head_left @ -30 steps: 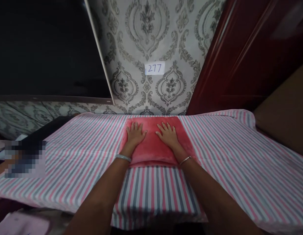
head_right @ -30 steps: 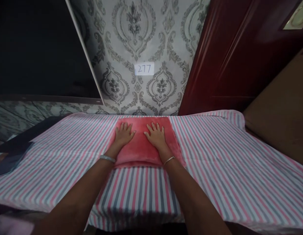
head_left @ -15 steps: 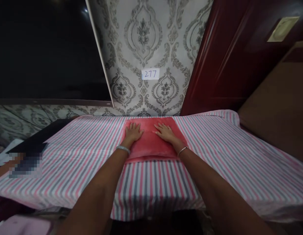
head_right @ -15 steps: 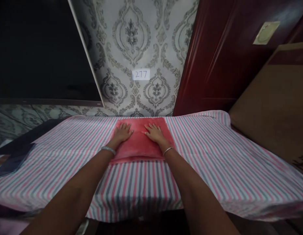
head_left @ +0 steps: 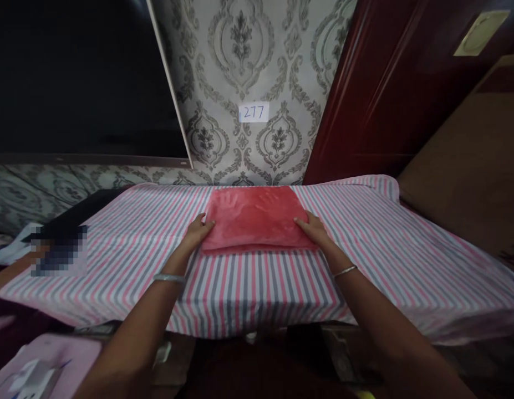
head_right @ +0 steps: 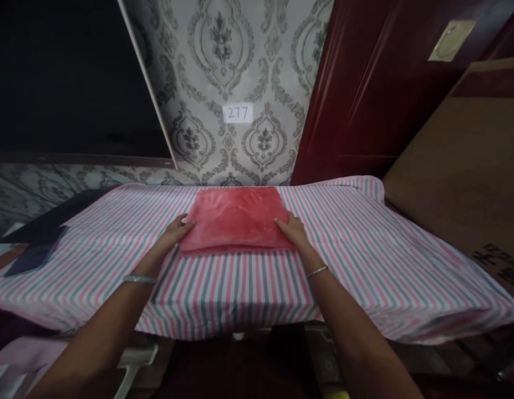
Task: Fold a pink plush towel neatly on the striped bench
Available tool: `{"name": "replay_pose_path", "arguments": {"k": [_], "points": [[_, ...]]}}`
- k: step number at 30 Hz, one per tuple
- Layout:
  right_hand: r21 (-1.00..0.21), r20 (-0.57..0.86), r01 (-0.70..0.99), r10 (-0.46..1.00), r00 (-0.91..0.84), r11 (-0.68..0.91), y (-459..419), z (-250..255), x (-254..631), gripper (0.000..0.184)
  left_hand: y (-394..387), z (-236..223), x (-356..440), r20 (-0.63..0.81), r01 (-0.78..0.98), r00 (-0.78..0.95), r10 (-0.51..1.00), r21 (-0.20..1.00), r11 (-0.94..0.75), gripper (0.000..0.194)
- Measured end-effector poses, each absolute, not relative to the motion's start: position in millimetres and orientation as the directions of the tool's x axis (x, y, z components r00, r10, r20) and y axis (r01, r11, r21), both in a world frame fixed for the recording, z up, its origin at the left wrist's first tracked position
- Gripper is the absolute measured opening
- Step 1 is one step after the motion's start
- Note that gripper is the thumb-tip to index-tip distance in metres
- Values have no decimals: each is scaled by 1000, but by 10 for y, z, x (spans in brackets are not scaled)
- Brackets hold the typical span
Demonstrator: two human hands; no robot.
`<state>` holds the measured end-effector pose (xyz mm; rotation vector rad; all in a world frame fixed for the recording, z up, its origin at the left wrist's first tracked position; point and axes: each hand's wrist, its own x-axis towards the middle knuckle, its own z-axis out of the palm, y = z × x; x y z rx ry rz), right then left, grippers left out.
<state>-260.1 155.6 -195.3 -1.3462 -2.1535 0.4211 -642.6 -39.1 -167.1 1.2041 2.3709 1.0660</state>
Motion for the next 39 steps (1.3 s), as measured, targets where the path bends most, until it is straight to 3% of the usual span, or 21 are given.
{"name": "replay_pose_path", "arguments": {"k": [5, 9, 15, 21, 25, 28, 30, 32, 35, 39], "points": [[-766, 42, 619, 974, -222, 174, 1415, -1755, -2662, 68, -417, -1585, -6217, 42, 533, -625, 780, 753, 386, 75], [-883, 12, 453, 970, -244, 125, 1346, -1629, -2730, 58, -404, -1529, -6039, 71, 452, -670, 739, 829, 330, 71], [-983, -21, 183, 959, -284, 32, 1189, -1408, -2599, 76, -634, -1187, -5938, 142, 362, -582, 801, 927, 99, 71], [-995, -100, 39, 894, -437, -92, 374, -1650, -2127, 89, -1369, -1369, -5994, 40, 399, -496, 867, 898, 187, 82], [-987, -95, 155, 907, -411, -33, 205, -1821, -1918, 91, -1594, -1558, -6028, 36, 545, -535, 844, 778, 312, 80], [-911, 167, 315, 936, -308, 266, 361, -1646, -1958, 89, -1554, -1374, -5856, 287, 783, -482, 828, 565, 260, 68], [-771, 397, 355, 835, -382, 528, 465, -1443, -2167, 71, -1466, -1202, -5583, 434, 915, -293, 852, 387, 118, 55], [-618, 490, 314, 666, -563, 721, 533, -1268, -2525, 55, -1355, -1109, -5233, 392, 955, -61, 918, 290, -60, 48], [-433, 338, 293, 455, -824, 852, 622, -1162, -3167, 55, -1199, -1195, -4776, 222, 954, 177, 959, 202, -223, 57], [-204, 86, 352, 375, -923, 914, 812, -1264, -3745, 58, -1144, -1515, -4588, 190, 970, 174, 966, 134, -201, 63]]}}
